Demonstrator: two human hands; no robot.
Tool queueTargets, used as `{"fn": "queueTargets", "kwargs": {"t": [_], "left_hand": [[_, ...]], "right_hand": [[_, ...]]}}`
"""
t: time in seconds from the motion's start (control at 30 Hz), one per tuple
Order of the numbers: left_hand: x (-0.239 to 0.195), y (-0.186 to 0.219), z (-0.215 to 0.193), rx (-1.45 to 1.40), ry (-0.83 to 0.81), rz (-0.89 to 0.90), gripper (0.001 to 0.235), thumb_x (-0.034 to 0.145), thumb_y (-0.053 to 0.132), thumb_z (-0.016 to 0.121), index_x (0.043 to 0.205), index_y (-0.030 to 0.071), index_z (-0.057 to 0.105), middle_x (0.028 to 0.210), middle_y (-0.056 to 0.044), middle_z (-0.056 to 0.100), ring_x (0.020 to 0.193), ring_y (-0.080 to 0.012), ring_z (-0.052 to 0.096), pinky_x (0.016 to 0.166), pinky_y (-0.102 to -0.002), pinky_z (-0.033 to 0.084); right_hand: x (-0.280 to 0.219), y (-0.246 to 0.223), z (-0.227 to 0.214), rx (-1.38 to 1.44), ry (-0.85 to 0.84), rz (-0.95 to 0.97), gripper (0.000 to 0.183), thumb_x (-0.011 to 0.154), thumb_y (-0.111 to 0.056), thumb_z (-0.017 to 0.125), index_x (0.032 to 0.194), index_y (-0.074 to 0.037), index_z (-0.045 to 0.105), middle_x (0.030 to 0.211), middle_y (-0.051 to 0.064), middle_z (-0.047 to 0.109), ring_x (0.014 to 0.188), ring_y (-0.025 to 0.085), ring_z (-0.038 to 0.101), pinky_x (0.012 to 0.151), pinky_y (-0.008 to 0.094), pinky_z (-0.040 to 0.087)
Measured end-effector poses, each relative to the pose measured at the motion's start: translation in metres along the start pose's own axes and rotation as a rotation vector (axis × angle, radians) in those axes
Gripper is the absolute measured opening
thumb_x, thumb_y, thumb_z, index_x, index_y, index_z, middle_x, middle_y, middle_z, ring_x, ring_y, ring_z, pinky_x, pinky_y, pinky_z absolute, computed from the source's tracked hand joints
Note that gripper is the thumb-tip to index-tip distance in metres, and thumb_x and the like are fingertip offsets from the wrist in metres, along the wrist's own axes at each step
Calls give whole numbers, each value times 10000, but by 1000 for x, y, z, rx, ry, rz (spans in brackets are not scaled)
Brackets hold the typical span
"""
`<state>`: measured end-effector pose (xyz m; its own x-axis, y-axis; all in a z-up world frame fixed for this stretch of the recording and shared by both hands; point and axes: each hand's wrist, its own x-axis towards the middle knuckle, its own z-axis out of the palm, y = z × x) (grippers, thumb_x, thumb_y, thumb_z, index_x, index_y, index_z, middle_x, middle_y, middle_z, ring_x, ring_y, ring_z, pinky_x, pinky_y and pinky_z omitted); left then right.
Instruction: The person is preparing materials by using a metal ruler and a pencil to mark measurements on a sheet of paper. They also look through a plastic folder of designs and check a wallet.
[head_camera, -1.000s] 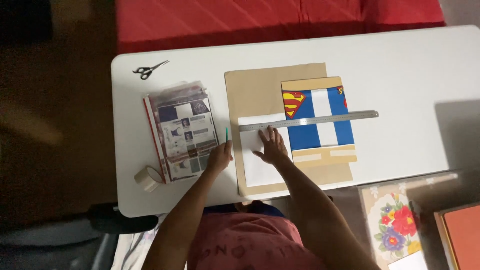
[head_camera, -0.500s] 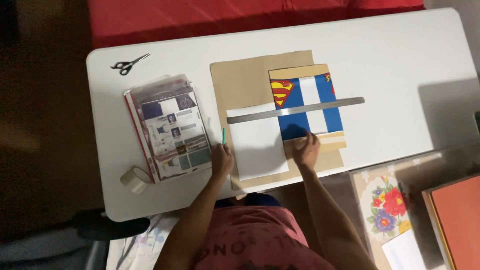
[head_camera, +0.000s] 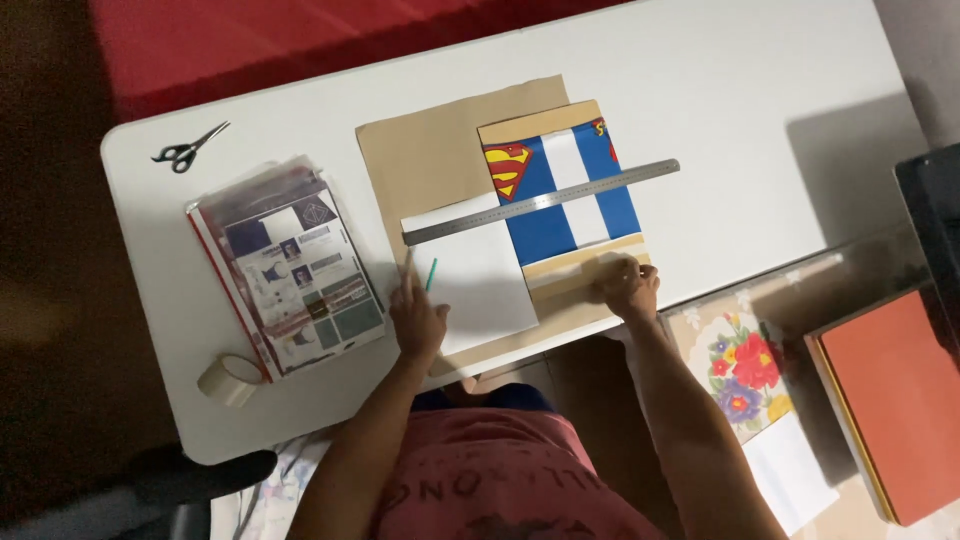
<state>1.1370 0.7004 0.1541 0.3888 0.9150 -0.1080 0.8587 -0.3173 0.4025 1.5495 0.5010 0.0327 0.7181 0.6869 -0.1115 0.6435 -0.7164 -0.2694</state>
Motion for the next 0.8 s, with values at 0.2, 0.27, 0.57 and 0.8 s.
{"fn": "queueTargets", "kwargs": {"t": [0.2,0.27,0.57,0.8], "left_hand": [[22,-48,61,170,-99,253,475,1006,408,857,1224,11,714,1478,-198,636,1434,-453,630,1097,-540,588],[32,-62,80,203,-115,279,509,974,451,869,1213,28,715,1450,-175,645,1404,-421,649,1087,-520,592],[38,-74,70,78,-66,338,423,952,346,891,1180,46,699,1347,-159,671,1318,-402,707,1014,-540,616],[57,-104,92,-140,-188,229,271,1133,279,629,1201,17,637,1224,-204,675,1206,-445,765,948,-534,636]], "right_hand": [[5,-74,-18,-116,-62,16,805,866,-390,908,1533,-101,563,1673,197,362,1579,437,339,1277,565,412],[2,-126,-12,-15,-46,-227,776,828,-278,918,1508,-81,599,1595,200,453,1479,439,460,1207,552,480],[-27,-324,16,-193,-453,-780,1086,957,-525,849,1814,-154,295,1846,163,349,1726,381,303,1421,505,317],[-31,-334,40,-147,-413,-741,1229,899,-667,863,1819,-115,263,1855,192,323,1719,422,303,1413,531,334]]}}
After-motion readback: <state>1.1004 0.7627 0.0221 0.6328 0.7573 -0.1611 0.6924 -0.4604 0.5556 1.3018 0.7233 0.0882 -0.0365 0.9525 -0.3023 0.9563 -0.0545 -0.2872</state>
